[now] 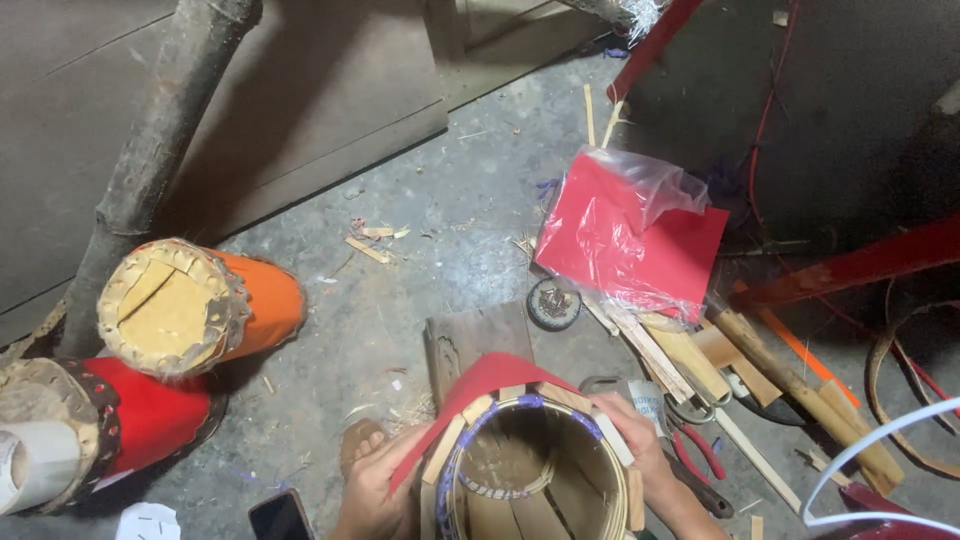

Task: Applying a red decorative sheet to a wooden drum frame using tape and scissors.

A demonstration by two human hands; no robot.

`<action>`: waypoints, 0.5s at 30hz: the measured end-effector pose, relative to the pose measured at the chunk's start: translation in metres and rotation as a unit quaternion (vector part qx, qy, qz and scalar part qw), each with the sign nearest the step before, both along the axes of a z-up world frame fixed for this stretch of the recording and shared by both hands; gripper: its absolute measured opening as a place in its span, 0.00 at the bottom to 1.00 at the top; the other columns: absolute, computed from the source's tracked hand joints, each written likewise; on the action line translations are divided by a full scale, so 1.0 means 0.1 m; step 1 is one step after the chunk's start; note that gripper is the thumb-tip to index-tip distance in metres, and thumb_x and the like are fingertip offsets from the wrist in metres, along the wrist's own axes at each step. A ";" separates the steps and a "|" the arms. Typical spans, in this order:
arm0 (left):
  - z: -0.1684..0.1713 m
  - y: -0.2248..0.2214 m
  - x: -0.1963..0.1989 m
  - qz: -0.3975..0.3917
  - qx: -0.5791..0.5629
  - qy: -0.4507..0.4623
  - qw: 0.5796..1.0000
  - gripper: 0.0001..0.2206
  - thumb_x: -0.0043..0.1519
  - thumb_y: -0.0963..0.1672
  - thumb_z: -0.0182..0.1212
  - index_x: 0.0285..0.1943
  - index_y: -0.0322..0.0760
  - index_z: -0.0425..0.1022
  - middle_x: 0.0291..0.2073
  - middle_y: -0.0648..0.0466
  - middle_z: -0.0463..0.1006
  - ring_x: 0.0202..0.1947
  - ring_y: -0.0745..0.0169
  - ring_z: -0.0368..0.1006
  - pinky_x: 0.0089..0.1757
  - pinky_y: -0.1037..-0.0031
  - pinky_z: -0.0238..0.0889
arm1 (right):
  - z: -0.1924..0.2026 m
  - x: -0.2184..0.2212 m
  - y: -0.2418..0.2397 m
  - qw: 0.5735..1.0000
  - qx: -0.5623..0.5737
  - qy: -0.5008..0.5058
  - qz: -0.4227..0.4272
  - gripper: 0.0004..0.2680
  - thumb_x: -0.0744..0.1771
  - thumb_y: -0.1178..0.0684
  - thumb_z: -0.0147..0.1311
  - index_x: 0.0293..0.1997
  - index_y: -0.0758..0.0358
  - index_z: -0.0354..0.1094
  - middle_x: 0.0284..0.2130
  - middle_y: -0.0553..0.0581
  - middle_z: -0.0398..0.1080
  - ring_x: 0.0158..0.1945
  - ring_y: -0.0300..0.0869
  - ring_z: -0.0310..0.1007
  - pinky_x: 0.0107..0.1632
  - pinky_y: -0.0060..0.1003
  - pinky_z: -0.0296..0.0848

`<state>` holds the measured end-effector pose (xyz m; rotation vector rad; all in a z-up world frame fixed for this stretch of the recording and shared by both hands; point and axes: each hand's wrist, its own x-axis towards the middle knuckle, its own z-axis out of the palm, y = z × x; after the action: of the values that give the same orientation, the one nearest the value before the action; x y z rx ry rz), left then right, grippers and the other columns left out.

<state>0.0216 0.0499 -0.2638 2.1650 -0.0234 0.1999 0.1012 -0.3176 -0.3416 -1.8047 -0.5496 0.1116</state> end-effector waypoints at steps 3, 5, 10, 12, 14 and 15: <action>0.07 -0.06 0.02 -0.051 -0.037 -0.058 0.996 0.14 0.66 0.39 0.53 0.59 0.27 0.77 0.55 0.41 0.81 0.55 0.50 0.82 0.59 0.68 0.71 | 0.00 0.02 -0.03 1.000 0.001 0.007 0.023 0.21 0.67 0.44 0.59 0.64 0.64 0.66 0.53 0.66 0.73 0.55 0.54 0.75 0.57 0.48 0.76; 0.21 -0.04 -0.05 -0.083 -0.055 0.048 0.994 0.20 0.66 0.45 0.48 0.66 0.30 0.69 0.64 0.42 0.73 0.64 0.48 0.70 0.63 0.63 0.60 | 0.03 0.00 -0.04 1.000 -0.012 0.019 0.017 0.19 0.67 0.46 0.58 0.63 0.65 0.67 0.53 0.65 0.73 0.55 0.53 0.74 0.57 0.48 0.75; 0.33 -0.06 -0.12 -0.178 -0.085 0.416 0.888 0.63 0.47 0.64 0.71 0.80 0.43 0.27 0.82 0.57 0.29 0.81 0.59 0.24 0.71 0.55 0.25 | 0.30 0.01 0.00 0.999 -0.031 0.030 0.031 0.20 0.69 0.41 0.50 0.61 0.70 0.66 0.54 0.68 0.68 0.58 0.55 0.71 0.58 0.50 0.70; 0.04 -0.04 -0.29 -0.190 -0.054 0.253 0.947 0.61 0.50 0.59 0.79 0.80 0.39 0.30 0.81 0.46 0.34 0.80 0.48 0.32 0.67 0.51 0.45 | 0.41 0.01 0.02 0.996 -0.035 0.068 0.041 0.21 0.68 0.41 0.52 0.62 0.68 0.66 0.57 0.67 0.68 0.61 0.54 0.70 0.63 0.49 0.69; -0.15 -0.05 -0.31 -0.193 -0.019 0.219 0.956 0.49 0.59 0.51 0.67 0.79 0.32 0.32 0.80 0.42 0.38 0.79 0.45 0.36 0.69 0.55 0.40 | 0.40 -0.03 0.01 0.997 -0.038 0.064 0.038 0.20 0.69 0.42 0.50 0.62 0.69 0.66 0.59 0.67 0.67 0.62 0.54 0.69 0.64 0.49 0.68; -0.25 -0.06 -0.33 -0.196 0.015 0.186 0.963 0.36 0.68 0.43 0.56 0.78 0.25 0.35 0.79 0.37 0.41 0.78 0.43 0.39 0.71 0.59 0.36 | 0.40 -0.06 0.01 0.997 -0.042 0.061 0.036 0.20 0.70 0.42 0.47 0.62 0.69 0.66 0.60 0.67 0.66 0.63 0.54 0.68 0.65 0.49 0.67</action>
<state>-0.0114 0.0438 -0.2892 2.1469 -0.2376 -0.4371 0.0954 -0.3166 -0.3020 -1.8462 -0.5299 0.2975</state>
